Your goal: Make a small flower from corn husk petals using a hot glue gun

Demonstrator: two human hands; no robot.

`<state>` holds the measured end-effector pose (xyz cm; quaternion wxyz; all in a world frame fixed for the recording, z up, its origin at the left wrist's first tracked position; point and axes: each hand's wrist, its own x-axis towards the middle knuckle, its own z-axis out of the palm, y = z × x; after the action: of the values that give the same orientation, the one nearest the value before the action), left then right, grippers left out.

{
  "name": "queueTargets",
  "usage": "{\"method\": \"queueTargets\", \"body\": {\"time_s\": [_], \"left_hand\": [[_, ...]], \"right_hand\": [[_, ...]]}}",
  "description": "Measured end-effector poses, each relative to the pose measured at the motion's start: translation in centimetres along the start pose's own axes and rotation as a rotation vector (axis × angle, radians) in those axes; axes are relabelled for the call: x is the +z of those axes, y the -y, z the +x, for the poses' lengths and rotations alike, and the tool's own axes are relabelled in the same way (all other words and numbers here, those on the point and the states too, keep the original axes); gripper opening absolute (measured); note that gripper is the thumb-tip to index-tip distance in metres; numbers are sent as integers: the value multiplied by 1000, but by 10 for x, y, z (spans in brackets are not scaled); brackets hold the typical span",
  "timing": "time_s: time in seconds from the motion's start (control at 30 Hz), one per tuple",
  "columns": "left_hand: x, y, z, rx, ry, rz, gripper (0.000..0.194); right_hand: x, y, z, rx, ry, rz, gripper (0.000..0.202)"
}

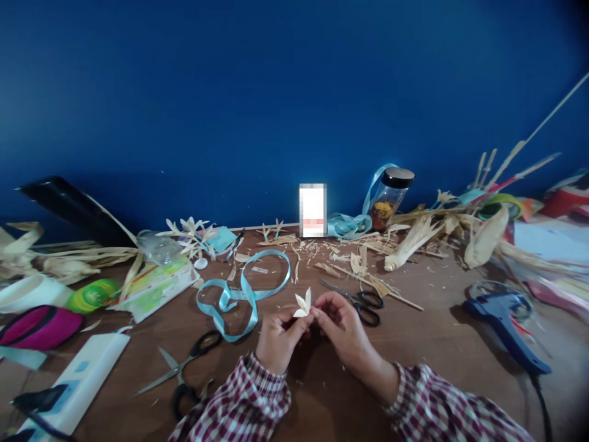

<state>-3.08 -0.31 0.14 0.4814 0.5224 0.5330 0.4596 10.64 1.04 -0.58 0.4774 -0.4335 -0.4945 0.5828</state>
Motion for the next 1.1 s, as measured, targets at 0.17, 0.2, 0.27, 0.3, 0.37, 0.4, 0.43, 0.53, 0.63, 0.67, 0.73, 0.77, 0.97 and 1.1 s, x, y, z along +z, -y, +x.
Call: {"method": "queueTargets", "body": {"time_s": [0.17,0.2,0.27,0.3,0.37,0.4,0.43,0.53,0.63,0.67,0.73,0.77,0.97,1.1], "left_hand": [[1,-1,1,28,-8,8,23],[2,-2,1,35,-8,12,24],[2,-2,1,50,-4,10,25],[2,-3,1,57,1,7,26],[2,-3,1,72,7,7,27],[1,-3,1,81,9,15,28],[1,-3,1,89,7,23,28],[1,-1,1,78,-4,23,25],[1,2,2,28,0,-28,20],[1,2,2,17,4,-46,19],[1,3,2,4,9,-73,18],[1,3,2,1,8,-81,17],[3,5,2,11,-10,-92,19],[3,6,1,39,-17,-61,16]], "right_hand": [[0,-3,-1,-7,15,12,16],[1,-4,-1,-15,10,8,16],[1,-5,-1,-35,-1,1,15],[1,-5,-1,-39,0,-1,15],[1,-5,-1,-32,10,5,15],[1,-5,-1,-24,18,10,15],[1,-4,-1,-15,22,15,15],[1,-3,0,-9,20,15,15],[0,-2,0,-11,13,11,16],[0,-2,-1,-9,14,12,16],[0,-2,-1,-5,19,17,15],[0,-2,-1,-5,21,19,15],[3,1,-5,-64,5,-43,10],[4,6,-8,-90,29,-79,9]]}}
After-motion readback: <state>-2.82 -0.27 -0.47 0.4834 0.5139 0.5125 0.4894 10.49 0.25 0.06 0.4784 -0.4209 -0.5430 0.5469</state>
